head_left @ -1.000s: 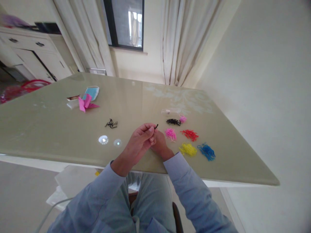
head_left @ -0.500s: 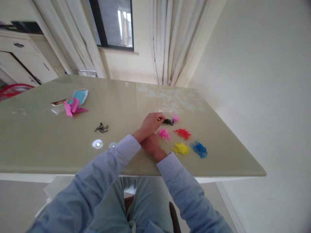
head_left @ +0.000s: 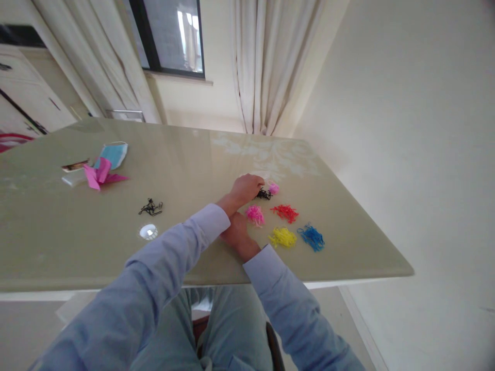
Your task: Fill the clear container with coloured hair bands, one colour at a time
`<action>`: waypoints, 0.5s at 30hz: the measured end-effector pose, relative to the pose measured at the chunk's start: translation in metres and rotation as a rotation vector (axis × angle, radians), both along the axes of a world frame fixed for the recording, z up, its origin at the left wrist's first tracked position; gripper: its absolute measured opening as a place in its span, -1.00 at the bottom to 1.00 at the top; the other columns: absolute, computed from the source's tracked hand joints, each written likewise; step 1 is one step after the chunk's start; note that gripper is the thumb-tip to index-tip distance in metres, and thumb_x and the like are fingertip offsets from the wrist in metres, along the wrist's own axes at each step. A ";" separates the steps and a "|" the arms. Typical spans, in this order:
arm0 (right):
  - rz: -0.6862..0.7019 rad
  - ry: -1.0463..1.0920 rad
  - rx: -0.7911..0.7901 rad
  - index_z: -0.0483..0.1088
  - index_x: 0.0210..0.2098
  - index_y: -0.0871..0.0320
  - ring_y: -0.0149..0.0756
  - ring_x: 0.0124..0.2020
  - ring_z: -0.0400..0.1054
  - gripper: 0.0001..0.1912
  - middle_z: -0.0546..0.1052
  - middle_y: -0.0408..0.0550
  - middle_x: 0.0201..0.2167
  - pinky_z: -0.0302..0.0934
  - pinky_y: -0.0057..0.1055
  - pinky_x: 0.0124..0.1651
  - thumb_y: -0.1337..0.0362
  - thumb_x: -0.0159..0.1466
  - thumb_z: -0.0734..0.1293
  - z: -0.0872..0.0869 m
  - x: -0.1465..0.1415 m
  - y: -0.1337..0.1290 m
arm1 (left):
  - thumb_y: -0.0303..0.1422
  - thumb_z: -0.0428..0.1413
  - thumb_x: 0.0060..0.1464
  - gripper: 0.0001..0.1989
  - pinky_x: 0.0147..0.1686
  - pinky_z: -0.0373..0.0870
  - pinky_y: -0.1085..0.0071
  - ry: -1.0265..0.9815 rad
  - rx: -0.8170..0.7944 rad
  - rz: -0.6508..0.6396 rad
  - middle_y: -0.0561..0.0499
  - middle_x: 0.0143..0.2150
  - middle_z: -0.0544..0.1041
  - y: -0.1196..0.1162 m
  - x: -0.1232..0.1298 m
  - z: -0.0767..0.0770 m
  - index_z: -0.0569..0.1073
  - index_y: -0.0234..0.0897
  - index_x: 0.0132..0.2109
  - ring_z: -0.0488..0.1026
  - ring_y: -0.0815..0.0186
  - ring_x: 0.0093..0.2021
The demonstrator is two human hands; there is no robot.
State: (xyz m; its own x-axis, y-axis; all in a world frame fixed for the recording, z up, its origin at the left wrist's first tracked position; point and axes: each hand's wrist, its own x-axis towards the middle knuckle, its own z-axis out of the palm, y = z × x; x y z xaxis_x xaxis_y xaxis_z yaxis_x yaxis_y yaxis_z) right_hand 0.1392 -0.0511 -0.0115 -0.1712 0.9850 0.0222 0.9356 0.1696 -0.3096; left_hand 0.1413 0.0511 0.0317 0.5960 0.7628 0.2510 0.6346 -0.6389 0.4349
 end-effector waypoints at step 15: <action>0.049 0.072 0.044 0.61 -0.12 0.10 -0.22 -0.15 0.55 -0.69 0.68 0.04 -0.14 0.23 -0.42 -0.19 0.23 0.39 0.22 0.011 -0.003 -0.010 | -0.37 0.14 0.11 -0.85 -0.27 0.47 0.44 -0.564 -0.164 0.249 -0.02 -0.27 0.66 -0.027 -0.093 -0.018 0.60 -0.29 -0.22 0.54 0.35 -0.39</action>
State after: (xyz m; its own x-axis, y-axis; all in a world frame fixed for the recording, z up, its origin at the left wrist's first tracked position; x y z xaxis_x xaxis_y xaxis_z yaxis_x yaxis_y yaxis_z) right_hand 0.1358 -0.0606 -0.0002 -0.2154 0.9733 0.0790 0.9016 0.2293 -0.3667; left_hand 0.0480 0.0240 0.0140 0.2060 0.9164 0.3431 0.4001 -0.3989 0.8251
